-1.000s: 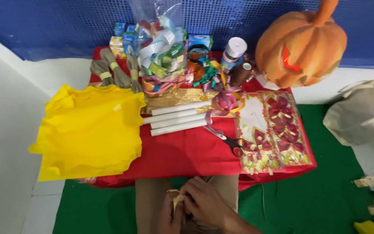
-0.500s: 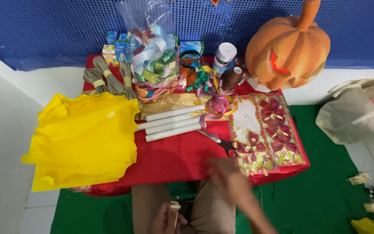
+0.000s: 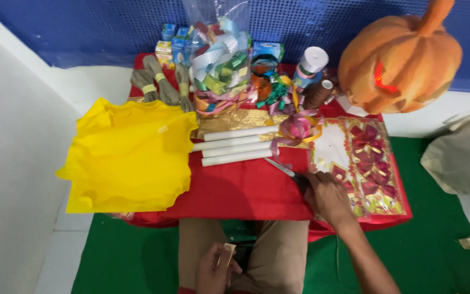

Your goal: The person sits on the floor and uses scissors to cut small pieces from a roll of yellow tape. The cut pieces are placed on the red tablecloth. The person continues cutting and arranging the tape pieces throughout the clip.

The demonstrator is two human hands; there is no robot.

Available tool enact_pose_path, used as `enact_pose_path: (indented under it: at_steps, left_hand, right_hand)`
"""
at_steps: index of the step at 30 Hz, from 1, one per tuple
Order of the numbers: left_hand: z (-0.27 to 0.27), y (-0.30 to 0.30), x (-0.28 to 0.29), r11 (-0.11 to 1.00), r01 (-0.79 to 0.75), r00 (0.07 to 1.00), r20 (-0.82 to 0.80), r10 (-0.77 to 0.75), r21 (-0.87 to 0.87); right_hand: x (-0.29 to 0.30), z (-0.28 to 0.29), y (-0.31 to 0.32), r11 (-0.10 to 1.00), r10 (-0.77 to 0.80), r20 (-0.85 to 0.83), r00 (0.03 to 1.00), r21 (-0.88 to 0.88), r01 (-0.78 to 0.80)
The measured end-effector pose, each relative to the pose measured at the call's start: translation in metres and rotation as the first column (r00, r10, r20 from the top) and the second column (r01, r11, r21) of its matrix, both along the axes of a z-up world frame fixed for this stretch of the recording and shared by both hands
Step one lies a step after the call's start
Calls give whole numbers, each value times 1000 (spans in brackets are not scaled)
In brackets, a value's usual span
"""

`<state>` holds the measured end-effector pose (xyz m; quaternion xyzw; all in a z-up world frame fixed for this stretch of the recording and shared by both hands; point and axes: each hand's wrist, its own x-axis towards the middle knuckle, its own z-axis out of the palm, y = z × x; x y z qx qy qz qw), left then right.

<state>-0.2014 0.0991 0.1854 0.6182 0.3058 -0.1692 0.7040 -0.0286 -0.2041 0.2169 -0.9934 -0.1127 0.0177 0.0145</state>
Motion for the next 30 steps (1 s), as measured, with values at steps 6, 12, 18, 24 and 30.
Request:
enact_pose_path:
  at_steps: [6,12,18,24,30]
  left_hand:
    - [19,3,6,999,-39,999,-34,37,-36]
    - [10,6,9,997,-31,997,62,35,-78]
    - [27,11,13,997,-16,997,68,20,-71]
    - [33,11,14,994,-18,997,79,27,-105]
    - [34,10,14,993,-12,1000,15,14,-121]
  right_hand:
    - [-32,51,12,958,-68,-206,976,259,121]
    - [-77,-2,-9,511,385,-439,812,834,209]
    - [-80,1,33,628,620,-596,511,767,133]
    - [-80,-23,34,573,687,-586,431,801,176]
    - [-78,-5,51,552,727,-558,399,822,144]
